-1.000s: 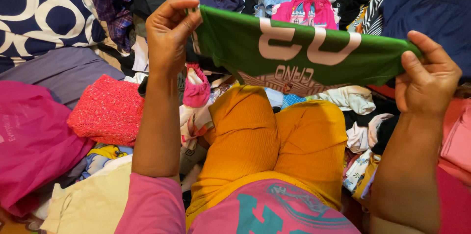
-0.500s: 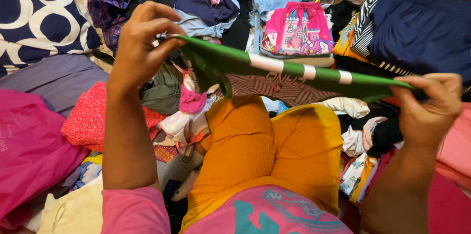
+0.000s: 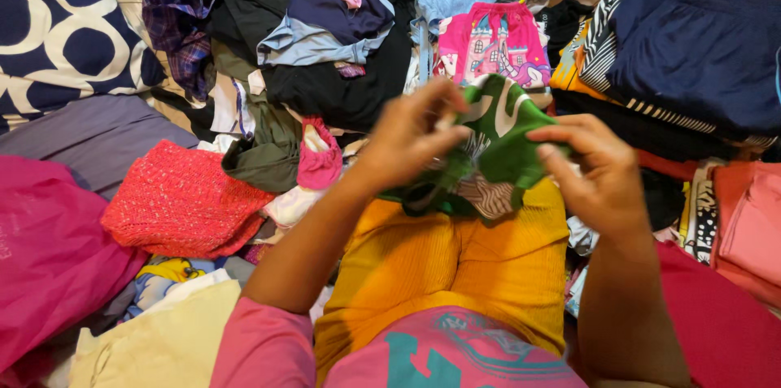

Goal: The person folds several items of clothing including a beige top, a pink shirt, a red garment, a dark blue item, and a green jersey by hand while sitting on the floor, placing each folded item onto separate stacks.

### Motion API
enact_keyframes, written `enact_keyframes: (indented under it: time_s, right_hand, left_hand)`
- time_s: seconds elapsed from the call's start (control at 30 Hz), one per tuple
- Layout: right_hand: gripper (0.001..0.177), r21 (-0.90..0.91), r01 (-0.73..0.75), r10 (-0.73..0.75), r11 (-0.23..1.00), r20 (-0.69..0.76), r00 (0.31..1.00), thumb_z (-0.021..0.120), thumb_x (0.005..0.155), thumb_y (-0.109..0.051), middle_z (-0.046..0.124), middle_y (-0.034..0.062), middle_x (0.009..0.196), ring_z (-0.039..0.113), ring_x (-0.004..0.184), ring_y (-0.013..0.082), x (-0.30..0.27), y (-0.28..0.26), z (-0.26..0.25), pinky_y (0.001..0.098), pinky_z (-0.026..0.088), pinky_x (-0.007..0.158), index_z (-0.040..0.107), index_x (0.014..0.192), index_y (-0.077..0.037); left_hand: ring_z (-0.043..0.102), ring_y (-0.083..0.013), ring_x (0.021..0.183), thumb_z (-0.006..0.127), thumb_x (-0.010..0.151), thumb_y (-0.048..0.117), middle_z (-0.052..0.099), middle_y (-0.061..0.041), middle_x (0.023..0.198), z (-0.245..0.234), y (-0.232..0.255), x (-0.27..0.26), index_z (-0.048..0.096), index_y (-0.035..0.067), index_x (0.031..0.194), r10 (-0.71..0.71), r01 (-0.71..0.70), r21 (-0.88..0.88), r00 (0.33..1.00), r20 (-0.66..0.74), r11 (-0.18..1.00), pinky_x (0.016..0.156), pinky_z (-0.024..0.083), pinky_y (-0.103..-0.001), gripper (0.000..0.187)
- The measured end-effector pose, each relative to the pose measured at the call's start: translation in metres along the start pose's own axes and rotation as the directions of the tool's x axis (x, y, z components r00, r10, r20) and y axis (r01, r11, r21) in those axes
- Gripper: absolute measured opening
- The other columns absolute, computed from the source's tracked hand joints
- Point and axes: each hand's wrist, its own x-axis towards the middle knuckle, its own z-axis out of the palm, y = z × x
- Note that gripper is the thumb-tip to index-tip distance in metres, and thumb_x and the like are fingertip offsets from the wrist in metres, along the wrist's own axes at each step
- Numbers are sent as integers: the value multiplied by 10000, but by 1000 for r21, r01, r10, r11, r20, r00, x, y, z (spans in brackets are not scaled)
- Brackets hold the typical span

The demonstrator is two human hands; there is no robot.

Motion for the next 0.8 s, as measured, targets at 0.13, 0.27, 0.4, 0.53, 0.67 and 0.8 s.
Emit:
enact_keyframes:
  time_s: [0.13, 0.27, 0.4, 0.53, 0.67, 0.8]
  right_hand:
    - [263, -268, 119, -137, 956, -51, 989, 816, 821, -54, 687, 140, 1072, 673, 990, 263, 2, -45, 19, 351, 501, 857, 710, 1057, -3]
    - [198, -273, 139, -164, 952, -71, 984, 819, 846, -30, 698, 130, 1063, 680, 1024, 284, -14, -47, 7, 362, 515, 919, 706, 1009, -24]
    - [205, -116, 37, -34, 993, 22, 999, 827, 791, -28, 704, 115, 1008, 717, 916, 220, -45, -49, -19, 318, 554, 794, 726, 969, -27]
    - [201, -155, 3, -30, 988, -171, 985, 812, 831, 5, 692, 100, 1039, 696, 963, 196, -72, -44, -65, 309, 547, 854, 715, 1004, -20]
    - [158, -166, -361, 247, 917, -473, 845, 793, 836, 44, 688, 114, 1039, 624, 855, 183, -86, -46, -104, 305, 454, 697, 711, 969, 16]
    - [230, -235, -96, 64, 967, -140, 988, 779, 855, 50, 702, 92, 1049, 683, 943, 140, -82, -51, -105, 254, 538, 806, 716, 1064, -21]
  left_hand:
    - [625, -103, 861, 790, 905, 163, 655, -38, 1009, 37, 40, 10, 599, 107, 1172, 6, 198, -657, 955, 295, 727, 731, 536, -277, 333]
    - [541, -256, 1121, 826, 835, 290, 611, -124, 1251, 20, 48, 17, 685, 122, 1090, 315, -320, 20, 939, 139, 947, 956, 439, -416, 336]
    - [340, -408, 1459, 869, 785, 356, 512, -210, 1439, 39, 24, 24, 733, 120, 906, 486, -577, 159, 781, 392, 801, 1181, 202, -590, 298]
    - [445, -381, 1417, 882, 726, 342, 604, -137, 1346, 38, -10, 33, 757, 105, 829, 421, -589, 305, 777, 469, 748, 1141, 276, -583, 287]
    - [603, -287, 1277, 863, 897, 265, 688, -65, 1212, 27, -7, 56, 726, 85, 835, 333, -452, 417, 884, 329, 789, 1103, 385, -490, 235]
    - [551, -294, 1433, 818, 975, 275, 633, -78, 1417, 64, 35, 63, 640, 104, 1184, 482, -508, -35, 790, 378, 861, 1265, 386, -478, 324]
